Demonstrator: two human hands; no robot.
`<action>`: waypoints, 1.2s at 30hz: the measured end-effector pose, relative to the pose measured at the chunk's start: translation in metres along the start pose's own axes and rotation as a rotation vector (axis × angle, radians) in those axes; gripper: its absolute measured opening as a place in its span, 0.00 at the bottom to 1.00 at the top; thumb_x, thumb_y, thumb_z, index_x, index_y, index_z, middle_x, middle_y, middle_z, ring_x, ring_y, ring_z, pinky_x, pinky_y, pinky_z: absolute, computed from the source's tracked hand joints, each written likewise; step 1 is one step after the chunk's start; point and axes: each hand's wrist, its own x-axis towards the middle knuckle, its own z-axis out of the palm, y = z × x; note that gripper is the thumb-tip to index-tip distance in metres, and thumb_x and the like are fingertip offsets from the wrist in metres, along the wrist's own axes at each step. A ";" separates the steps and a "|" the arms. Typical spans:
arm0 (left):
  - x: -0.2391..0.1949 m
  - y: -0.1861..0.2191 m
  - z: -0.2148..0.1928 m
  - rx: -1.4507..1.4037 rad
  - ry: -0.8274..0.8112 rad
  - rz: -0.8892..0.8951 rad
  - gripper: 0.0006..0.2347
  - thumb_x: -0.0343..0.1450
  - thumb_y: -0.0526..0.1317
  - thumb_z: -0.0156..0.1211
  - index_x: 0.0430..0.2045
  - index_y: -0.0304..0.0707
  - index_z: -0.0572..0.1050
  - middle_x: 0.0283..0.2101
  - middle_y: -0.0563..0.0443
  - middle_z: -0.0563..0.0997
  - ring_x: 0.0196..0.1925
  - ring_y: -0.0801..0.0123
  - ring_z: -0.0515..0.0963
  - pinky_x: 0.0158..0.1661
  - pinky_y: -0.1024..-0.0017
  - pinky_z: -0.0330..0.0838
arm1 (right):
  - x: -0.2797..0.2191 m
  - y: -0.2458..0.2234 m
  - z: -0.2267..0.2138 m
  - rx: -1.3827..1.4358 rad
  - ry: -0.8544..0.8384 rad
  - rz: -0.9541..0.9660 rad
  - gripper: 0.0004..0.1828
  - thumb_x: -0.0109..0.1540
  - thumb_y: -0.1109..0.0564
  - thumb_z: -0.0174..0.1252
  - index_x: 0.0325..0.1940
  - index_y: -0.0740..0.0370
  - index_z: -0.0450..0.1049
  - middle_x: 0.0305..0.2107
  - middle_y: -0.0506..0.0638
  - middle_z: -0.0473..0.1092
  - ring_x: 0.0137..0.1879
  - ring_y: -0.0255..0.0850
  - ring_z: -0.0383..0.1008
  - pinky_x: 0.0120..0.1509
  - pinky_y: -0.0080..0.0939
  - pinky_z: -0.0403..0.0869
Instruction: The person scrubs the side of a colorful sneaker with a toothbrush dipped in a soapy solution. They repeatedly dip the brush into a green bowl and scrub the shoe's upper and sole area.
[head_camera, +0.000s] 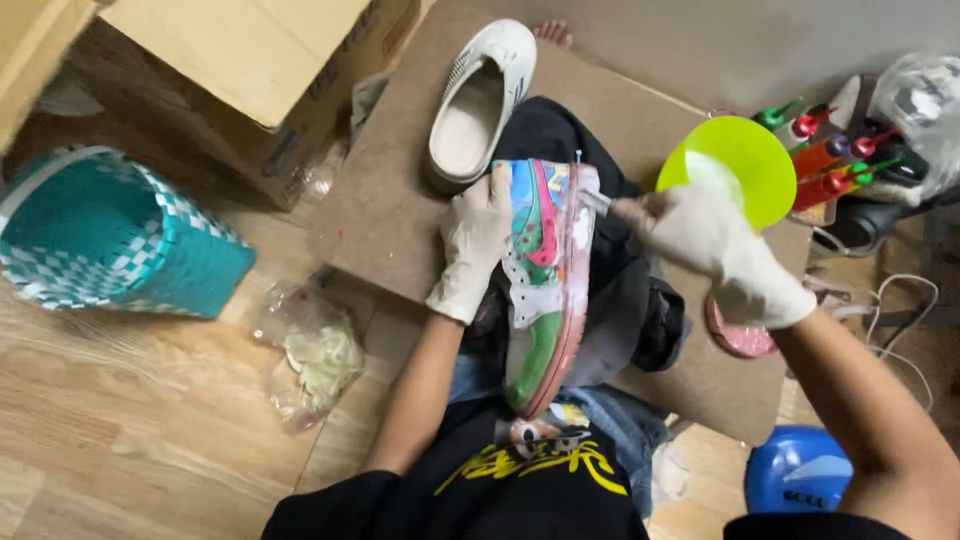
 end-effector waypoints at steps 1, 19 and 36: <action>0.006 0.008 0.002 -0.003 0.017 0.008 0.18 0.77 0.49 0.44 0.42 0.34 0.80 0.37 0.30 0.81 0.38 0.35 0.80 0.34 0.45 0.72 | 0.003 0.003 -0.007 -0.109 0.098 0.018 0.34 0.69 0.30 0.49 0.38 0.59 0.87 0.30 0.54 0.80 0.40 0.44 0.81 0.50 0.47 0.76; 0.009 0.018 -0.006 -0.261 0.005 -0.204 0.23 0.77 0.57 0.41 0.38 0.38 0.80 0.36 0.30 0.82 0.42 0.35 0.80 0.37 0.47 0.74 | -0.001 0.027 0.023 0.702 -0.213 -0.021 0.20 0.66 0.45 0.58 0.31 0.64 0.80 0.22 0.43 0.71 0.29 0.33 0.66 0.35 0.36 0.66; 0.015 0.013 0.005 -0.258 0.030 -0.199 0.21 0.77 0.55 0.43 0.36 0.37 0.80 0.34 0.29 0.80 0.41 0.35 0.80 0.35 0.47 0.74 | -0.010 -0.007 -0.013 0.241 -0.030 -0.064 0.19 0.61 0.41 0.63 0.42 0.57 0.84 0.25 0.49 0.80 0.33 0.37 0.77 0.41 0.41 0.75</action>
